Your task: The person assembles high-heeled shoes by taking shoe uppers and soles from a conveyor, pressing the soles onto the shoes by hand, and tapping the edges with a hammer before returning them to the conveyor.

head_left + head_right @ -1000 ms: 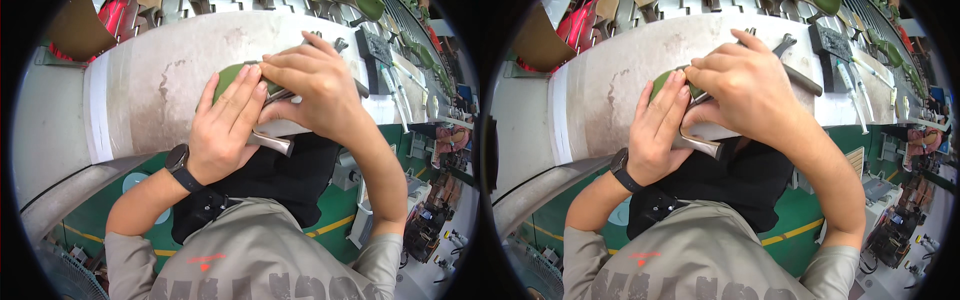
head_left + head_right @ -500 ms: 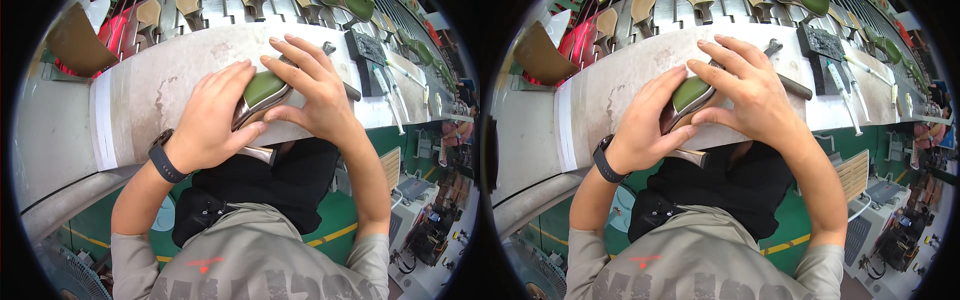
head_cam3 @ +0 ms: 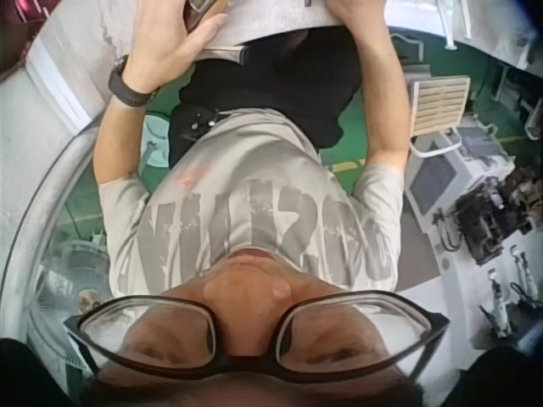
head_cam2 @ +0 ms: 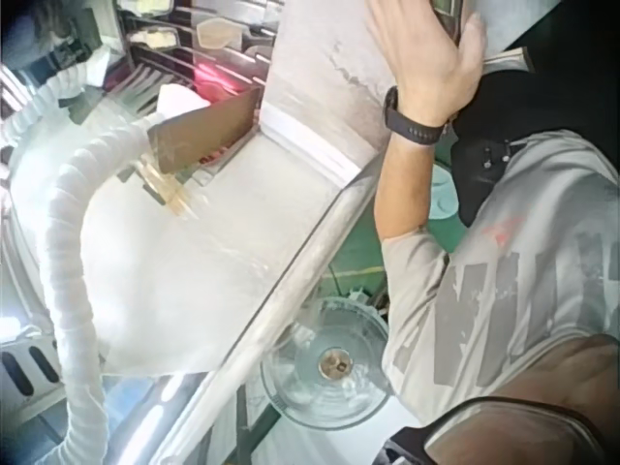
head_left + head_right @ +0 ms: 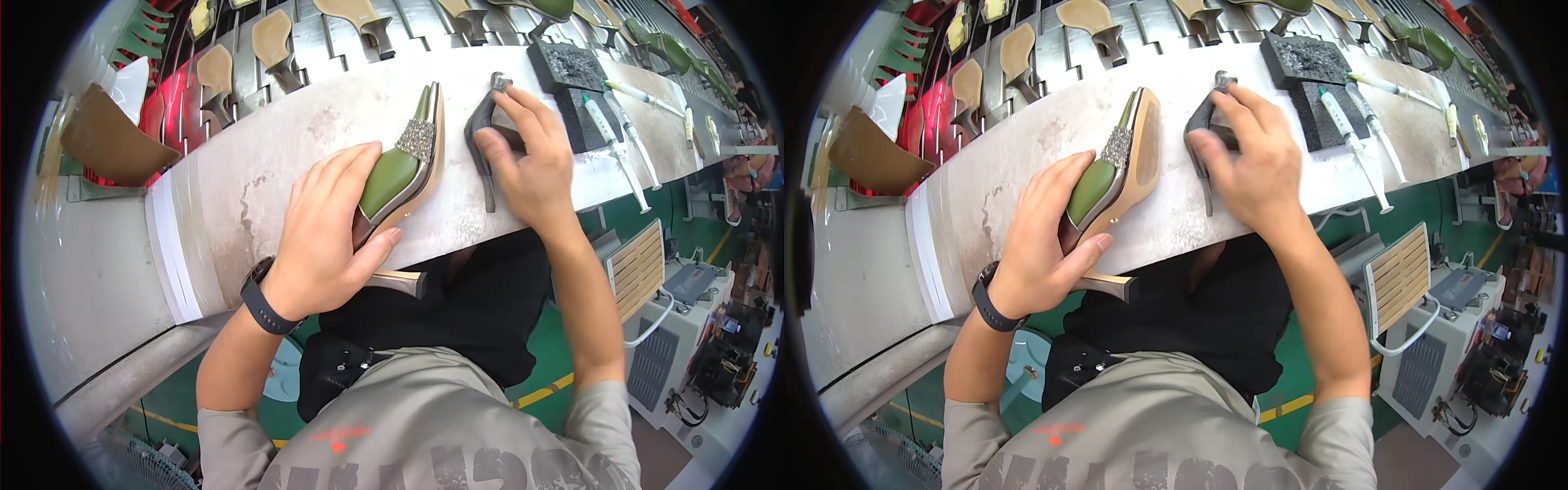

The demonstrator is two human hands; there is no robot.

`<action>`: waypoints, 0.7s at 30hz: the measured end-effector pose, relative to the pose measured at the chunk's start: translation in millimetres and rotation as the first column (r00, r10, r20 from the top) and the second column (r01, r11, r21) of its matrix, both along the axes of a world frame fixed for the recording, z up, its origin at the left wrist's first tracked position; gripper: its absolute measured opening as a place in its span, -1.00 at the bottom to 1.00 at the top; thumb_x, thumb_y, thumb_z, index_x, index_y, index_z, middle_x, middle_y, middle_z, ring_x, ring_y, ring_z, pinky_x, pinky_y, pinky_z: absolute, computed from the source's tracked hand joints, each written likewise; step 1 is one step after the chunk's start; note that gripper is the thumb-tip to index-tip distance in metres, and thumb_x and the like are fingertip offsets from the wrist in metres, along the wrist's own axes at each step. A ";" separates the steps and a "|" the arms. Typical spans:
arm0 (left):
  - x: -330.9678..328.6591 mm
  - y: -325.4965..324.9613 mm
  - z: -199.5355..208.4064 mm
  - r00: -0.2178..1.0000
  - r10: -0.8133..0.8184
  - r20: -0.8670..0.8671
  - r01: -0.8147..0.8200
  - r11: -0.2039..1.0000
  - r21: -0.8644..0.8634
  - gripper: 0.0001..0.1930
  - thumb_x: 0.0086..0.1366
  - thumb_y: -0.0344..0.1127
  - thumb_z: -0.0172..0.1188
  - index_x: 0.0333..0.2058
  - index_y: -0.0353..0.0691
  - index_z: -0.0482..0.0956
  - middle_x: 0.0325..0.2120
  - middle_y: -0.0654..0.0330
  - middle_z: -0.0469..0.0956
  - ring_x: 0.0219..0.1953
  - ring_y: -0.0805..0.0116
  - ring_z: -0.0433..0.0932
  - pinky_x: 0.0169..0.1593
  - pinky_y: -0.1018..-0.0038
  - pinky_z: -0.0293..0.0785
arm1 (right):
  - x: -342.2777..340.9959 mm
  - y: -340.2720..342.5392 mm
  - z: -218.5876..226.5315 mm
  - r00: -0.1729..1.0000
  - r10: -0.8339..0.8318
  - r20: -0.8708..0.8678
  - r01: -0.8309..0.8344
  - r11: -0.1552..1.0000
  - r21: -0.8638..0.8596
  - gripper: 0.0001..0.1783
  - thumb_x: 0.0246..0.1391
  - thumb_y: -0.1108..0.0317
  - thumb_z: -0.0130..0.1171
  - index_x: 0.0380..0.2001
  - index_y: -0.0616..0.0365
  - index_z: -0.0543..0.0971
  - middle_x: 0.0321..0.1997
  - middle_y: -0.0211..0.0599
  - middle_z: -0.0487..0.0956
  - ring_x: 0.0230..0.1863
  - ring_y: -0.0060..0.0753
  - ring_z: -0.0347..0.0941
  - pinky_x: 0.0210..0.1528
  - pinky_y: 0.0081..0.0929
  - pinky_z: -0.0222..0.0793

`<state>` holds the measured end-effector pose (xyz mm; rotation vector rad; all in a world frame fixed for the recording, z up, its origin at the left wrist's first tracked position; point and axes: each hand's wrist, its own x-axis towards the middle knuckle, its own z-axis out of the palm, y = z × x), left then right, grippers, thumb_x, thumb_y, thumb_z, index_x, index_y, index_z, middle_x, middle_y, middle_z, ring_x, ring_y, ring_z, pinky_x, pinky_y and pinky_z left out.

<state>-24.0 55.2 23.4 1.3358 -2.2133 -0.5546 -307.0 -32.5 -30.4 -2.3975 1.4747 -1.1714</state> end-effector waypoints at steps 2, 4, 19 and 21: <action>-4.0 -3.2 1.9 1.000 0.004 0.005 -0.004 1.000 -0.011 -0.17 0.13 -0.37 0.40 0.39 -0.41 0.31 0.27 -0.21 0.43 0.32 -0.19 0.40 0.40 0.13 0.26 | -10.7 3.8 4.9 1.000 0.020 0.005 -0.020 0.996 0.087 -0.50 0.10 0.44 0.35 0.16 0.11 0.65 0.17 -0.09 0.62 0.09 0.02 0.56 0.07 -0.09 0.51; -8.0 -12.1 5.0 1.000 -0.011 0.005 0.011 1.000 0.000 -0.25 0.26 -0.35 0.34 0.39 -0.45 0.32 0.22 -0.21 0.50 0.27 -0.07 0.49 0.35 0.22 0.33 | -4.5 8.3 11.5 0.989 0.065 -0.130 -0.065 0.998 0.008 -0.48 0.06 0.49 0.31 0.15 0.10 0.65 0.10 -0.14 0.63 0.03 -0.02 0.55 0.02 -0.14 0.49; -26.7 -37.6 14.2 0.942 0.154 -0.298 -0.041 0.934 0.356 -0.44 0.40 -0.36 0.16 0.30 -0.58 0.41 -0.22 -0.25 0.65 -0.22 -0.23 0.64 -0.05 0.17 0.54 | 3.8 24.3 71.9 0.634 0.098 0.767 -0.550 0.755 0.357 -0.62 0.14 0.43 0.44 0.02 0.29 0.67 0.00 -0.11 0.69 -0.03 -0.40 0.63 0.00 -0.43 0.49; -23.8 -40.4 12.5 0.963 0.090 -0.254 -0.015 0.959 0.283 -0.43 0.39 -0.36 0.17 0.30 -0.59 0.40 -0.19 -0.25 0.65 -0.20 -0.23 0.64 -0.04 0.15 0.54 | 11.8 24.4 77.7 0.407 -0.103 0.908 -0.611 0.707 0.355 -0.65 0.16 0.46 0.43 0.00 0.33 0.66 -0.06 -0.16 0.72 -0.06 -0.55 0.61 -0.02 -0.54 0.50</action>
